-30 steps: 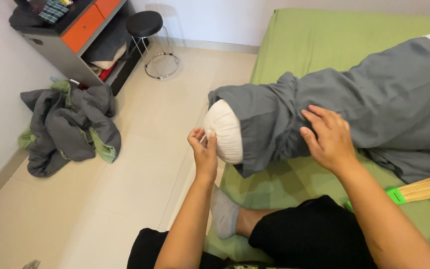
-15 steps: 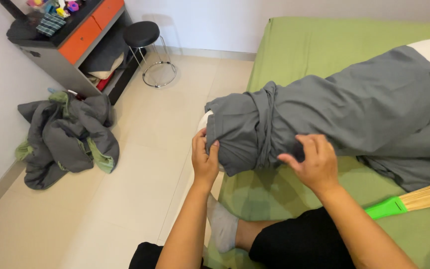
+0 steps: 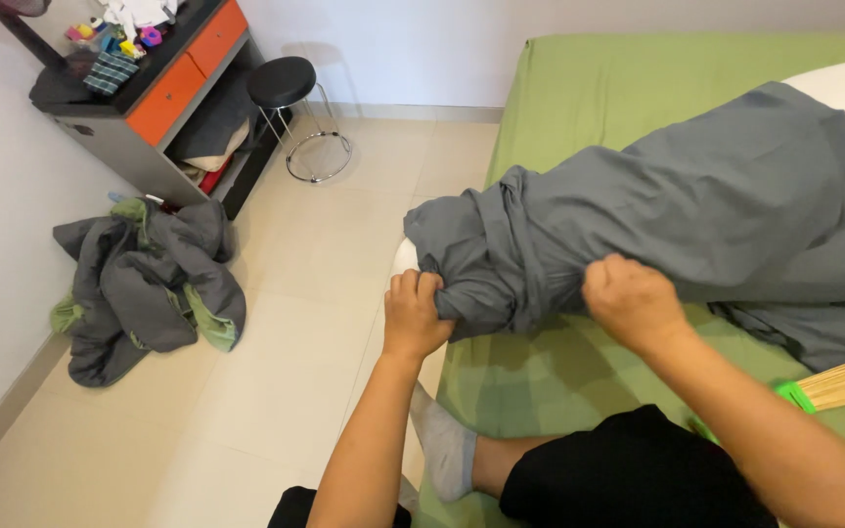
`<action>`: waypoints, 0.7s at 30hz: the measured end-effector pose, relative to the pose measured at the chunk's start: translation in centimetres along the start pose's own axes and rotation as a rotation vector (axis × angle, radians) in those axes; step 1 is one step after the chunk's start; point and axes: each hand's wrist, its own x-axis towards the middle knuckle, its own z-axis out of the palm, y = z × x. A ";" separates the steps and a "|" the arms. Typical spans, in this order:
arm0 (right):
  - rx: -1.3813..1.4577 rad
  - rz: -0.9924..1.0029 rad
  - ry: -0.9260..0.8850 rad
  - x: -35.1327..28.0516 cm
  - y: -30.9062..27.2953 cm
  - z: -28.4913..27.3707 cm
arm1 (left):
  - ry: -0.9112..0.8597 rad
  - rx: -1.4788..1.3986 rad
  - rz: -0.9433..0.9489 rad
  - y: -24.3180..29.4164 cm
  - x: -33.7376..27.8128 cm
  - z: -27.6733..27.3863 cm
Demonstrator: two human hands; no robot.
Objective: The person inserts a long white pillow into a grey pillowcase while sitting on the floor. They pull the fabric over the pillow, smooth it out, and then repeat the process with a second pillow.
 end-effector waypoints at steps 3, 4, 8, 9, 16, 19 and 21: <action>-0.150 0.164 -0.108 -4.2 9.4 3.1 | -0.011 -0.024 0.015 -0.9 -0.2 0.4; -0.181 0.310 -0.097 -4.9 11.7 2.9 | -0.008 -0.043 0.041 -0.5 -0.1 0.4; -0.076 0.553 -0.070 -5.0 12.6 2.9 | 0.003 -0.109 0.029 0.0 -0.6 0.8; -0.083 0.556 -0.078 -3.8 10.4 0.4 | -0.003 -0.118 0.030 0.2 -1.2 1.0; 0.207 0.318 -0.036 -0.5 1.9 -0.9 | 0.131 -0.088 0.034 1.1 -3.3 1.3; 0.052 0.251 -0.083 -2.8 6.3 1.3 | 0.135 -0.073 0.094 0.9 -4.2 1.0; -0.004 0.274 -0.053 -3.0 9.1 0.6 | 0.129 -0.068 0.126 1.1 -4.8 0.8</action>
